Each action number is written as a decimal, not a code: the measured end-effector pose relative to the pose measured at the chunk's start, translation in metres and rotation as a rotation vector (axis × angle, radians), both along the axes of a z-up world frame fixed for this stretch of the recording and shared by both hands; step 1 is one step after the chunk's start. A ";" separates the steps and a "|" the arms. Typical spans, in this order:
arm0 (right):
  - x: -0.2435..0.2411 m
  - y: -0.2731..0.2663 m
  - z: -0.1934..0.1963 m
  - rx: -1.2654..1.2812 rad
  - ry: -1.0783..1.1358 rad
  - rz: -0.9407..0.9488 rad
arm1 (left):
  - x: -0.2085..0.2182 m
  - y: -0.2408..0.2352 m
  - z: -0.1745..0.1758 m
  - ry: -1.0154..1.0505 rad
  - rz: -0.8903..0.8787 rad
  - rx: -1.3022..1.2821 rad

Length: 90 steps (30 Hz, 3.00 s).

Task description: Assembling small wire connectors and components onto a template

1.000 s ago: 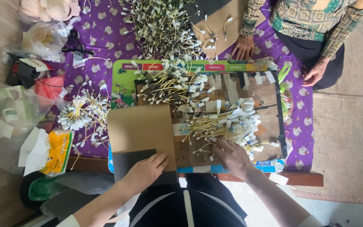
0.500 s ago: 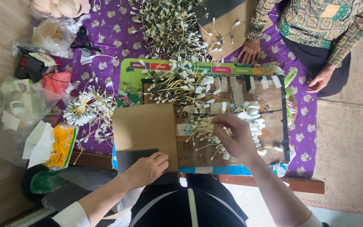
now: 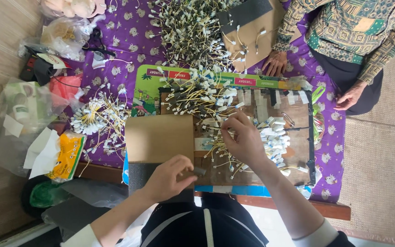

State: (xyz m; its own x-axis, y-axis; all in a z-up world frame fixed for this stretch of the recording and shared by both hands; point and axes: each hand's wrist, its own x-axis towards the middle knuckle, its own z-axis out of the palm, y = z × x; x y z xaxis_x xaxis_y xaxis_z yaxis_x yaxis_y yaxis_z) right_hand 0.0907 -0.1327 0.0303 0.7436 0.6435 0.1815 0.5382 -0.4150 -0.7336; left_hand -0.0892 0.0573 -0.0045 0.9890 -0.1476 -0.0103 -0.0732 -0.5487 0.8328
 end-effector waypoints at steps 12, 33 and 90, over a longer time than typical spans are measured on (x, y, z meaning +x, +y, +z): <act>0.004 -0.013 -0.010 0.014 0.190 -0.054 | 0.077 -0.063 0.017 0.369 0.737 -1.059; 0.012 -0.011 -0.014 0.001 0.141 -0.025 | 0.085 -0.057 0.031 0.736 0.652 -0.872; -0.025 -0.023 0.031 0.283 1.165 -0.283 | 0.085 -0.033 0.122 0.125 0.015 -0.159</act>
State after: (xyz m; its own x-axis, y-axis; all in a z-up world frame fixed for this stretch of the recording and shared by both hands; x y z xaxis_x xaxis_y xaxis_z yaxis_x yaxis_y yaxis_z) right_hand 0.0659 -0.1556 0.0616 0.6616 0.4796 -0.5764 -0.5803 -0.1593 -0.7987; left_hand -0.0045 0.0241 0.1173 0.9836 -0.1422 -0.1113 0.0439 -0.4099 0.9111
